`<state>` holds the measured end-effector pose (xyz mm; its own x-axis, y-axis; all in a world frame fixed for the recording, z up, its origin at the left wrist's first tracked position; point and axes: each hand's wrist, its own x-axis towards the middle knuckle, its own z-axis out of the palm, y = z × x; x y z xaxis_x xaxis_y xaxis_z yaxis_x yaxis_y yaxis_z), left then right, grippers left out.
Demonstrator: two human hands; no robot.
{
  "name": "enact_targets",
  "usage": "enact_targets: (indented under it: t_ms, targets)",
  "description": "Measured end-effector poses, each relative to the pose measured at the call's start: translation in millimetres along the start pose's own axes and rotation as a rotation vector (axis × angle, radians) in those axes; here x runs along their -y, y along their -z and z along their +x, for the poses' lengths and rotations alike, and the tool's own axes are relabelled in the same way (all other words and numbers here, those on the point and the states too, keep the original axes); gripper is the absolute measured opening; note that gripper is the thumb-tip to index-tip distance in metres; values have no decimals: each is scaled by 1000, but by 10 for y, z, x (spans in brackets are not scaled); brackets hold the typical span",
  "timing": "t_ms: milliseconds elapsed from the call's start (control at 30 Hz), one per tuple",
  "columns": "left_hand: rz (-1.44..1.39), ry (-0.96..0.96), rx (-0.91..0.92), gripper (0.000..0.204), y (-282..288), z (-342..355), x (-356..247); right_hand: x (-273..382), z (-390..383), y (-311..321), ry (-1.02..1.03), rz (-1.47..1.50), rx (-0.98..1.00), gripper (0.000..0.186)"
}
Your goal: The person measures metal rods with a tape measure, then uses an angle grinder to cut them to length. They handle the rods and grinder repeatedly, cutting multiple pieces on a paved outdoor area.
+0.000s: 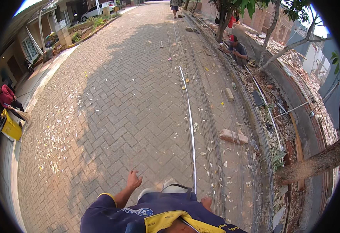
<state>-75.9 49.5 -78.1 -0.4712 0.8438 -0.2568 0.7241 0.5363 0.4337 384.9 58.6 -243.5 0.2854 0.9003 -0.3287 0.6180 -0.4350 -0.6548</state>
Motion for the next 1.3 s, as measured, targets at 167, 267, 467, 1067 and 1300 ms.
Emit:
enact_targets:
  t_ms: [167,267,467,1067,1300]
  targets:
    - [117,506,185,24,761,1075,940,4795,2731,-713,543,354,150,33]
    - [134,538,241,27,1290,2696,834,6698,3753,-1009,575,473,243,34]
    - [-253,485,12,40,1787,7756,-46,6392,5402,-2363,109,33,210,30]
    - [37,-217,520,35,1001,16484,-3384,9039,12549,-6142,-203,-152,168,32]
    - [82,-570,427,31,-1104,18767,-3732,9222,14284,-7082,-162,-409,21,35]
